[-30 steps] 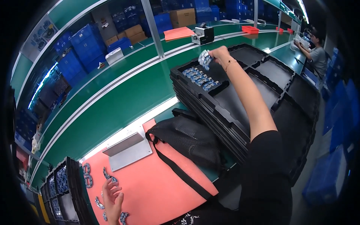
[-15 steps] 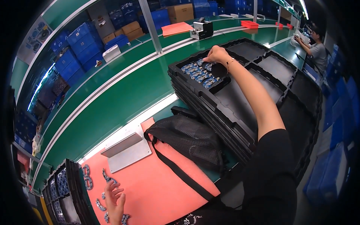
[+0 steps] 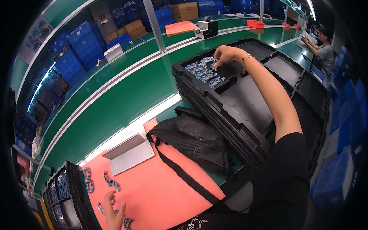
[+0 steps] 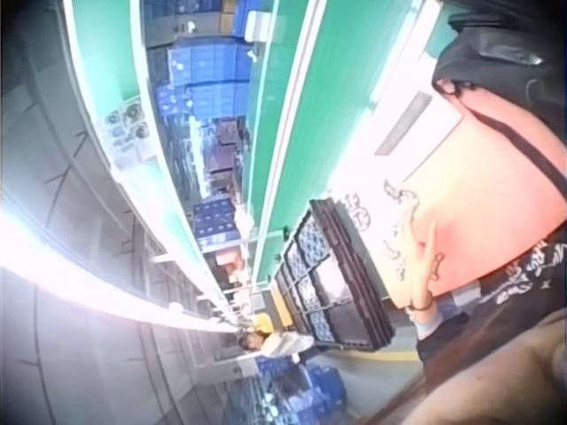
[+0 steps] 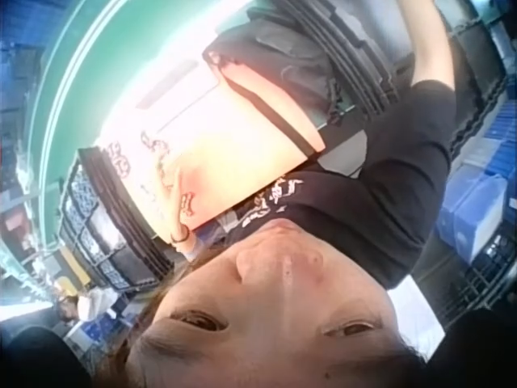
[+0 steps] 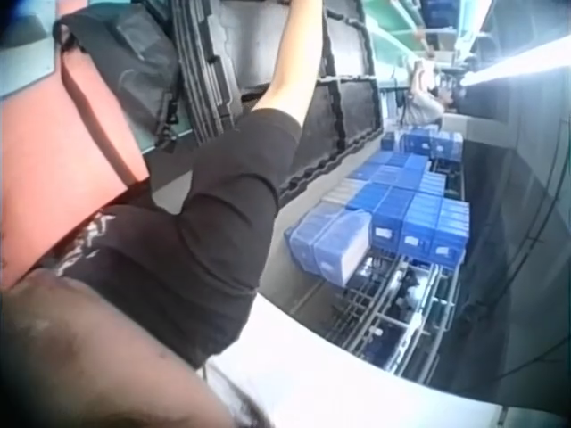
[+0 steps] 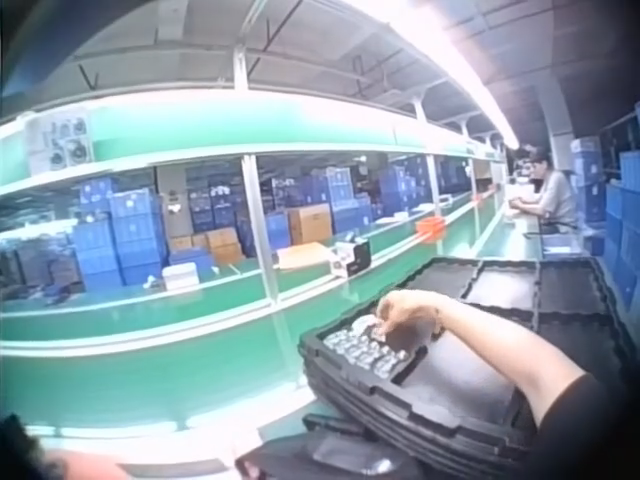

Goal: Breaking apart panels of circuit boards and placing individual components into a component storage tray.

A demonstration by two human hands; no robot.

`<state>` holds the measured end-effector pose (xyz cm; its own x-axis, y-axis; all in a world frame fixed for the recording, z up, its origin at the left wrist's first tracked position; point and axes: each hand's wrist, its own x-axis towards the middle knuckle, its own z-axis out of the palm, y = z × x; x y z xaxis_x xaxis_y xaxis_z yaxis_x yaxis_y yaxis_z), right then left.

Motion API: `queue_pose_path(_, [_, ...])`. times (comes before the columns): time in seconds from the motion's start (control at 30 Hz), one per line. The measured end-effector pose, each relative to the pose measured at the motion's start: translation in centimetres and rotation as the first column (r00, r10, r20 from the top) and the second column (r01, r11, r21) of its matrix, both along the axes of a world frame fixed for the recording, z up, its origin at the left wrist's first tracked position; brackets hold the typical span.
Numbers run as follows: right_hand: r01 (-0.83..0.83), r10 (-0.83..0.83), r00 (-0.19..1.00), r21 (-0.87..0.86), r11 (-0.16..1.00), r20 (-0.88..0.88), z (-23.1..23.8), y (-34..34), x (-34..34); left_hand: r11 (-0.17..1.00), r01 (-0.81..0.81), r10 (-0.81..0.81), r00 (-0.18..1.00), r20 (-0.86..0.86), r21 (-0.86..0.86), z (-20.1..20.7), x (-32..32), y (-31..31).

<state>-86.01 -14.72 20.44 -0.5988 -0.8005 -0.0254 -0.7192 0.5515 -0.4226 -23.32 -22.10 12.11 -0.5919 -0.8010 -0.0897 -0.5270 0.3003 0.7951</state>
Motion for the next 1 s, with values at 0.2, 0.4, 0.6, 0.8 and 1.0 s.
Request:
queue_pose_path(0.2, [0.011,-0.02,0.994,-0.076,0.997,-0.111,-0.2,-0.4,1.5,0.828,0.25,-0.006,0.899,0.438,-0.502,1.9,1.4,1.3])
queue_pose_path(0.4, [0.028,-0.063,0.977,-0.172,0.985,-0.203,-1.1,-0.9,1.0,0.699,0.386,0.025,0.828,0.561,-0.601,0.4,3.2,1.5])
queue_pose_path(0.6, [-0.024,-0.005,0.974,-0.126,0.992,-0.226,-0.5,-1.0,1.6,0.888,0.277,-0.073,0.873,0.483,-0.366,-0.7,4.2,1.3])
queue_pose_path(0.8, [-0.006,-0.011,0.981,-0.087,0.996,-0.194,0.1,-0.5,1.9,0.876,0.216,-0.033,0.919,0.393,-0.431,-1.3,3.8,0.9])
queue_pose_path(1.0, [-0.026,0.006,0.976,-0.086,0.996,-0.219,0.2,-0.5,1.5,0.965,0.073,0.022,0.934,0.356,-0.251,-1.5,3.9,1.1])
